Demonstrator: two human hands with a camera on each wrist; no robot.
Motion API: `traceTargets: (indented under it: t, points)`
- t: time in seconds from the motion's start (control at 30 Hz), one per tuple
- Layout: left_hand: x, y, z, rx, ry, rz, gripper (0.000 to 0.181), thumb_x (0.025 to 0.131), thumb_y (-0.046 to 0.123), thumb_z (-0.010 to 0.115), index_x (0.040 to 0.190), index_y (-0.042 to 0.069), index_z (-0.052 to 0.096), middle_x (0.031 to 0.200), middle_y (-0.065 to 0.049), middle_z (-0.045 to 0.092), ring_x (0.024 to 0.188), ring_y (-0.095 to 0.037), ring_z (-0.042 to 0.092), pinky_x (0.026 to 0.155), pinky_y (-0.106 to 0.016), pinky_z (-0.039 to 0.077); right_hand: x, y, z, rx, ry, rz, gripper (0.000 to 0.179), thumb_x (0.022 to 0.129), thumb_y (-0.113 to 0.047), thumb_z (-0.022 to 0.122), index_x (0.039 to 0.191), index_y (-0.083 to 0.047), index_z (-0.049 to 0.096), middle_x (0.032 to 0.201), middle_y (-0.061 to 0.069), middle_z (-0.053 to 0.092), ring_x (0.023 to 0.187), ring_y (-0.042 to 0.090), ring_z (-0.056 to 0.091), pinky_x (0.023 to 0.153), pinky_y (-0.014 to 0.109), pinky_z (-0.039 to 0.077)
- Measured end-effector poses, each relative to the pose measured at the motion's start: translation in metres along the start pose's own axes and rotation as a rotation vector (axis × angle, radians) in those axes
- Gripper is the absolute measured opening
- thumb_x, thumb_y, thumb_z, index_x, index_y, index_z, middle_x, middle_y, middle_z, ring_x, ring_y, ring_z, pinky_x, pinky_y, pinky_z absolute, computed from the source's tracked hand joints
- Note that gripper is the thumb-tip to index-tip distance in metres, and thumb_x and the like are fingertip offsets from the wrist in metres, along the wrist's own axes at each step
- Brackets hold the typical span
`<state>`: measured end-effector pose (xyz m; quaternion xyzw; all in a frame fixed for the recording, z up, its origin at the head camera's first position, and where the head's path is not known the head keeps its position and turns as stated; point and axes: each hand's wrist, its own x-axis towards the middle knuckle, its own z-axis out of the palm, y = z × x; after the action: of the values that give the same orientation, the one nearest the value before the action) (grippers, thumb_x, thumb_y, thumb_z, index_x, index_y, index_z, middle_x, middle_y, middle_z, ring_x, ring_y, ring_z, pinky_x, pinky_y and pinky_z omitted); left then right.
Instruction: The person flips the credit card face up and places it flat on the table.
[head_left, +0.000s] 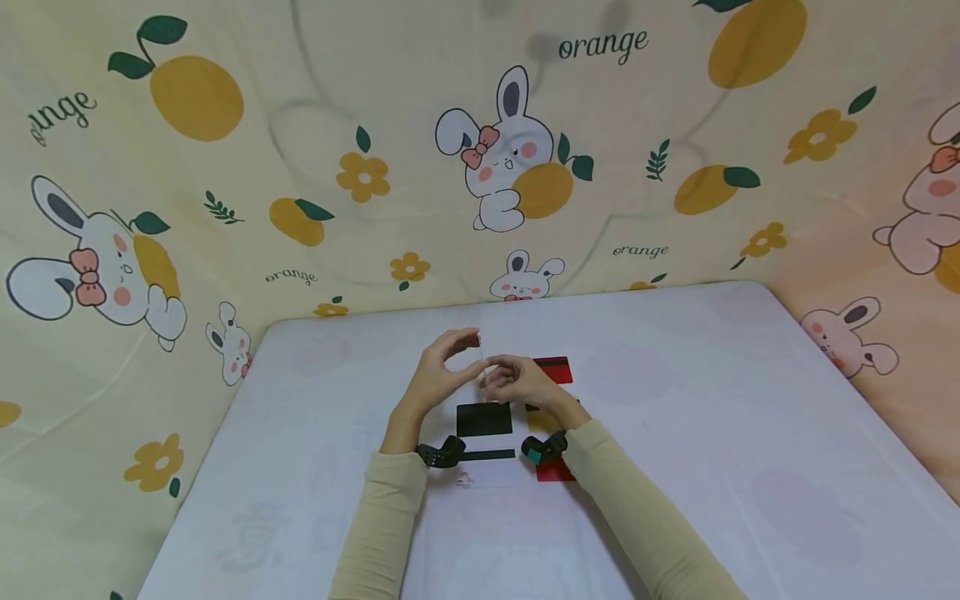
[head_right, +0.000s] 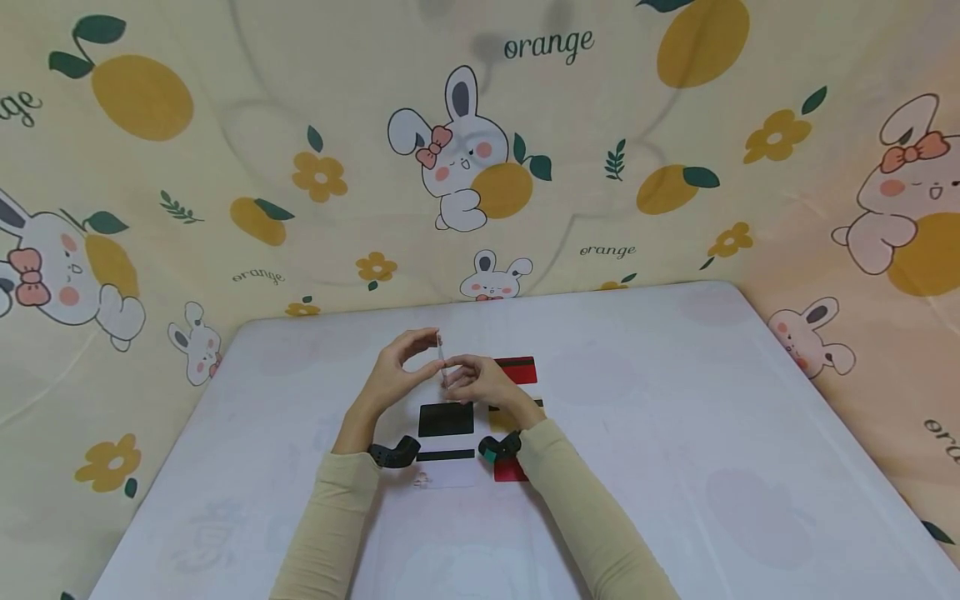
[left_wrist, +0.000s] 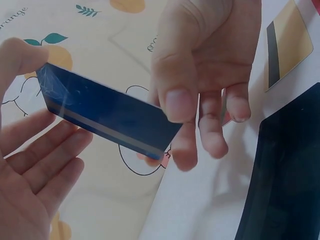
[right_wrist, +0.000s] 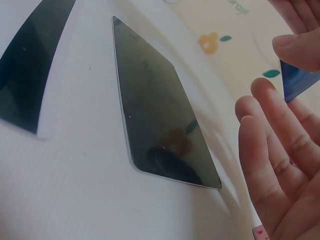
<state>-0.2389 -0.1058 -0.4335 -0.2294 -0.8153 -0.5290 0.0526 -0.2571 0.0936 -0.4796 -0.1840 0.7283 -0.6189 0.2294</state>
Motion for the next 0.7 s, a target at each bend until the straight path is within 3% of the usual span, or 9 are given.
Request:
traceTargets:
  t: [0.17, 0.4, 0.7]
  points:
    - [-0.0019, 0.0, -0.0025, -0.004, 0.008, -0.012, 0.052, 0.085, 0.015, 0.073, 0.132, 0.004, 0.054, 0.125, -0.02, 0.06, 0.12, -0.031, 0.059, 0.109, -0.045, 0.043, 0.0014, 0.0012, -0.0014, -0.015, 0.01, 0.005, 0.057, 0.085, -0.005, 0.067, 0.137, 0.0, 0.045, 0.112, 0.027, 0.065, 0.078, 0.007, 0.064, 0.068, 0.023, 0.054]
    - [-0.0034, -0.001, -0.006, -0.016, 0.022, -0.033, 0.051, 0.084, 0.014, 0.073, 0.131, 0.005, 0.055, 0.126, -0.018, 0.061, 0.12, -0.031, 0.059, 0.11, -0.046, 0.042, 0.001, -0.0004, -0.0029, -0.011, 0.04, 0.033, 0.054, 0.083, -0.007, 0.07, 0.133, -0.003, 0.049, 0.088, -0.002, 0.068, 0.073, 0.013, 0.063, 0.065, 0.025, 0.053]
    - [-0.0041, -0.0041, -0.0095, -0.012, 0.034, -0.033, 0.05, 0.083, 0.013, 0.074, 0.129, 0.004, 0.056, 0.123, -0.017, 0.062, 0.118, -0.031, 0.061, 0.109, -0.044, 0.044, 0.0004, -0.0025, -0.0048, -0.038, 0.055, 0.032, 0.051, 0.084, -0.005, 0.068, 0.132, -0.003, 0.05, 0.074, -0.009, 0.065, 0.069, 0.015, 0.056, 0.062, 0.025, 0.049]
